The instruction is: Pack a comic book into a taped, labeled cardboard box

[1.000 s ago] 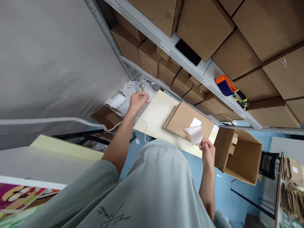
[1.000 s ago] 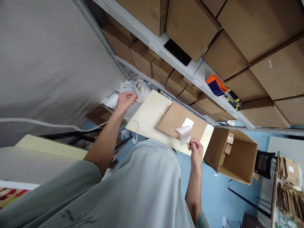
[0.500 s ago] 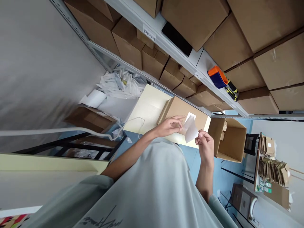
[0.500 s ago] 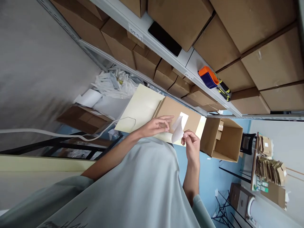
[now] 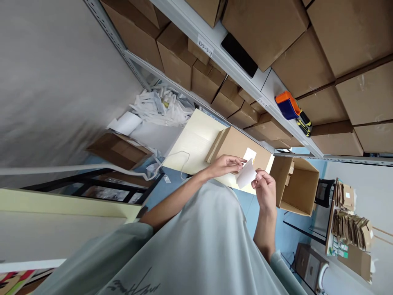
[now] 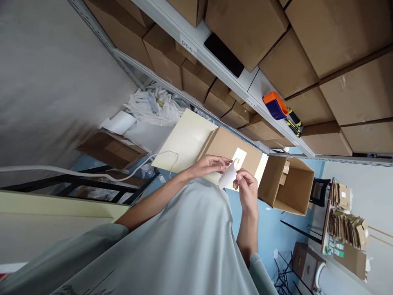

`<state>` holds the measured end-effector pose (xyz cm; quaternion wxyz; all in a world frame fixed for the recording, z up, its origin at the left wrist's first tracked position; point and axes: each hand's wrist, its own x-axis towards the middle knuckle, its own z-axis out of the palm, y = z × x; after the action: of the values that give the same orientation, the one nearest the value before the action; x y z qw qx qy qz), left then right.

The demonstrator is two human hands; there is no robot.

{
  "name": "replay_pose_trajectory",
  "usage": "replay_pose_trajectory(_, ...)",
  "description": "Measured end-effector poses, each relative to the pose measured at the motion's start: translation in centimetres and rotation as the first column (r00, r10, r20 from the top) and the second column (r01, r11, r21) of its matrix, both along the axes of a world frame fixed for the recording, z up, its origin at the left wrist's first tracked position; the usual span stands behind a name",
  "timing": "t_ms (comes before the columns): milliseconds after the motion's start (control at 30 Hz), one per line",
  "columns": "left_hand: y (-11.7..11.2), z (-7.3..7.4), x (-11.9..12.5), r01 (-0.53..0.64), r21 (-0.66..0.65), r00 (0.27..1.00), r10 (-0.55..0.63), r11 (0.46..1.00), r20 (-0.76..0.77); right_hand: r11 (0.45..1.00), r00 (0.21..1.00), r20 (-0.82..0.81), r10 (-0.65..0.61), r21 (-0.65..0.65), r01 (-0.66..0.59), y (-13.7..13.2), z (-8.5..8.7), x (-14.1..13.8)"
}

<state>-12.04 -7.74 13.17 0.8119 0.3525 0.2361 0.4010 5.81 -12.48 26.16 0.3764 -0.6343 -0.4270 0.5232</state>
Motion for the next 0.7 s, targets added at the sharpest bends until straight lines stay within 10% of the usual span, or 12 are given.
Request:
replay_pose_trajectory(267, 0.4, 0.2, 0.4, 0.067, 0.017, 0.997, -0.067, 0.998, -0.04, 0.998, 0.999, -0.04, 0.026, -0.051, -0.028, 0.2, -0.3, 0.3)
replay_pose_trajectory(467, -0.2, -0.6, 1.2, -0.083, 0.045, 0.979, 0.09, 0.995, -0.184, 0.999, 0.999, -0.041, 0.025, -0.026, -0.026, 0.2, -0.3, 1.0)
replay_pose_trajectory(700, 1.9, -2.4, -2.2, -0.238, 0.292, 0.647, 0.376, 0.926, -0.664, 0.998, 0.997, -0.049, -0.063, -0.031, 0.062, 0.0, -0.9, 1.7)
